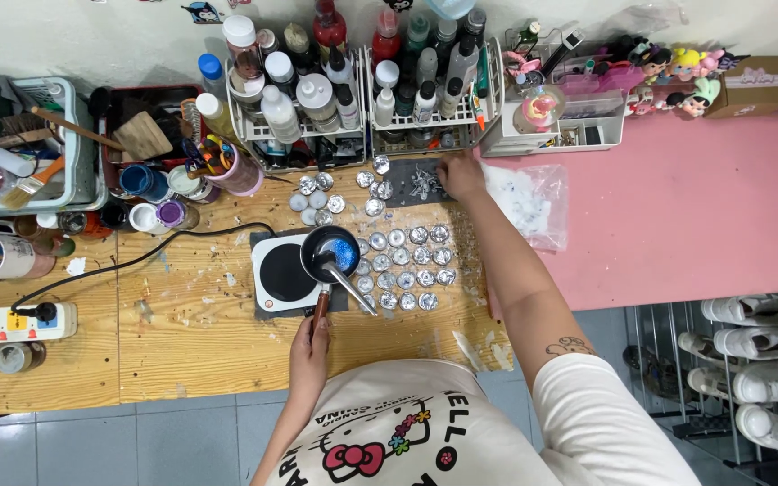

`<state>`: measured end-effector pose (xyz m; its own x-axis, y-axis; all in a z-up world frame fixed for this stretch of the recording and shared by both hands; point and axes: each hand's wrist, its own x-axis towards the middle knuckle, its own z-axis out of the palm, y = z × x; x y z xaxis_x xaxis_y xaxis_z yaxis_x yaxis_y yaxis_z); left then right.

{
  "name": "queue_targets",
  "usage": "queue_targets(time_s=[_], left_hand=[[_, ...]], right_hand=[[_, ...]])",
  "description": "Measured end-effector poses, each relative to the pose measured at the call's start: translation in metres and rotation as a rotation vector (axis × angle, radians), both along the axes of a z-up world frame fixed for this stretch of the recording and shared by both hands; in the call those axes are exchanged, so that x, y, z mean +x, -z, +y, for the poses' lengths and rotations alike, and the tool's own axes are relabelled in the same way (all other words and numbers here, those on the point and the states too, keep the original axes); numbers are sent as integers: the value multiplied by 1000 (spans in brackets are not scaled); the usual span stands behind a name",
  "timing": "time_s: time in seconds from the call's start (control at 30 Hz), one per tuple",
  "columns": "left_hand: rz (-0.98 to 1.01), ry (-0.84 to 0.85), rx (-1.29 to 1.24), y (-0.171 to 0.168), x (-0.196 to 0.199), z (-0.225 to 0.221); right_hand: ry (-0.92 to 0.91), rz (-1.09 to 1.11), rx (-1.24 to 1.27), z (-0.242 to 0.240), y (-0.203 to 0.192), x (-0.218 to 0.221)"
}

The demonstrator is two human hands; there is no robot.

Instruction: Pouring melted blue wax into small round metal containers on a workbench.

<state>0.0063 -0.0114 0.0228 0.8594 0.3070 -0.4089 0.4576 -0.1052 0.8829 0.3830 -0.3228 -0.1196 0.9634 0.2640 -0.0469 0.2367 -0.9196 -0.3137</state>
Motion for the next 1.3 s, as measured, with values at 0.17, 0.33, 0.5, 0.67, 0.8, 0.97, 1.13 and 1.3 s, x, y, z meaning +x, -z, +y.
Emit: queue_targets(time_s=[0.17, 0.33, 0.5, 0.67, 0.8, 0.97, 1.13, 1.3], left_hand=[[3, 15, -6, -10, 3, -1], [-7, 19, 3, -9, 3, 0], [0, 16, 0, -6, -1, 3], [-7, 21, 3, -8, -2, 4], [-28, 19, -21, 8, -6, 8], [49, 14, 6, 1, -3, 8], [40, 6, -25, 12, -5, 10], [22, 27, 27, 14, -4, 10]], right_hand=[[-107, 9, 23, 14, -53, -17], [-137, 29, -19, 8, -5, -7], [-105, 9, -63, 9, 2, -5], [-145, 26, -76, 25, -33, -16], [-171, -51, -109, 31, 1, -13], [-132, -3, -153, 40, 9, -13], [-105, 6, -172, 46, 8, -17], [-78, 4, -169, 49, -7, -25]])
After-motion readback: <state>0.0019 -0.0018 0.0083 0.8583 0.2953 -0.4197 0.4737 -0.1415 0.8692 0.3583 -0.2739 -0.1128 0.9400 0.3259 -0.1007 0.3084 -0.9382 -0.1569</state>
